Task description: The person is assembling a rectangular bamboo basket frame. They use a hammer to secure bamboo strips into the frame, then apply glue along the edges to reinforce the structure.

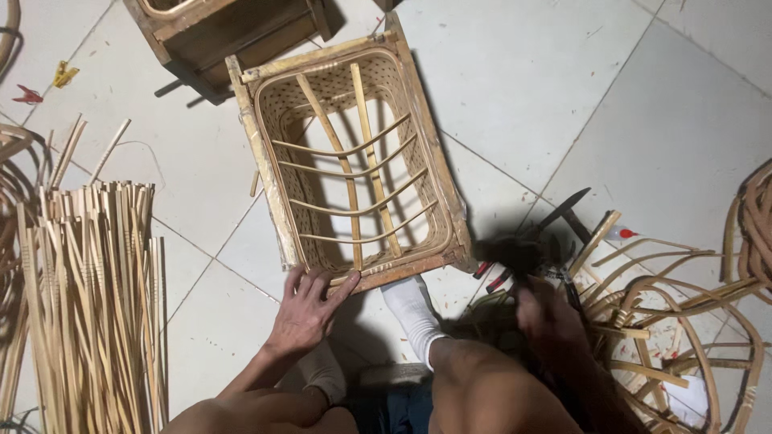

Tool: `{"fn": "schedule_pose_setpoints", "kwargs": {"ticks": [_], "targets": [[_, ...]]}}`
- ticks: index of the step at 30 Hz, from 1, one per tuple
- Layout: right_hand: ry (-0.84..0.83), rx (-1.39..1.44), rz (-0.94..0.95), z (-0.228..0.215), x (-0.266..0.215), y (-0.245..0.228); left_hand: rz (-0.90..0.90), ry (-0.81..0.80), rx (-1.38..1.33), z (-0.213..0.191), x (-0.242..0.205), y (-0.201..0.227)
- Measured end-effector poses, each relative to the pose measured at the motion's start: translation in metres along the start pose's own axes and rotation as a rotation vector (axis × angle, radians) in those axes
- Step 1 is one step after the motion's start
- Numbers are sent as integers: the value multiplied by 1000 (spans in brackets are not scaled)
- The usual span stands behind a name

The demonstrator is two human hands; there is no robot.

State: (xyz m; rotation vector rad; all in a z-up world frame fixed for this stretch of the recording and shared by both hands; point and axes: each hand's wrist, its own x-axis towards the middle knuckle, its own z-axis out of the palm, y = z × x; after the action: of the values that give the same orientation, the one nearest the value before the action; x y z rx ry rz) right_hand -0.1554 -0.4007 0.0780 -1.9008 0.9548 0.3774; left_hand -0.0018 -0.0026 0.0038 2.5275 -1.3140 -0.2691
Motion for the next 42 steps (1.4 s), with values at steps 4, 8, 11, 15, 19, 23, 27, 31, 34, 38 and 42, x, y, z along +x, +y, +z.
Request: {"fn": "schedule_pose_setpoints", "kwargs": {"ticks": [4, 8, 11, 15, 19, 23, 27, 31, 34, 38, 42], "targets": [[-123, -181, -251, 16, 17, -13, 1, 51, 36, -10, 7, 0], [-278, -295, -540, 23, 31, -25, -33, -48, 28, -25, 10, 8], [-266, -548, -624, 27, 35, -25, -36, -97, -10, -29, 11, 7], [-300, -347, -414, 13, 31, -53, -68, -148, 4, -30, 12, 6], [-288, -375, -206, -5, 28, -63, -34, 6, 4, -32, 15, 8], [-265, -394, -410, 4, 40, -53, -87, -192, 20, -27, 9, 6], [-145, -240, -491, -2, 41, -49, -38, 21, 24, -22, 8, 7], [-212, -213, -430, -5, 58, -48, -77, 184, -135, -22, 4, 5], [-163, -224, -338, -3, 80, -52, -265, 491, -259, -38, 19, -7], [-148, -380, -224, 10, 100, -62, -1101, 177, -1204, -42, 20, -35], [-204, -217, -412, 12, 111, -109, -1118, 271, -1413, -38, 28, -49]]}}
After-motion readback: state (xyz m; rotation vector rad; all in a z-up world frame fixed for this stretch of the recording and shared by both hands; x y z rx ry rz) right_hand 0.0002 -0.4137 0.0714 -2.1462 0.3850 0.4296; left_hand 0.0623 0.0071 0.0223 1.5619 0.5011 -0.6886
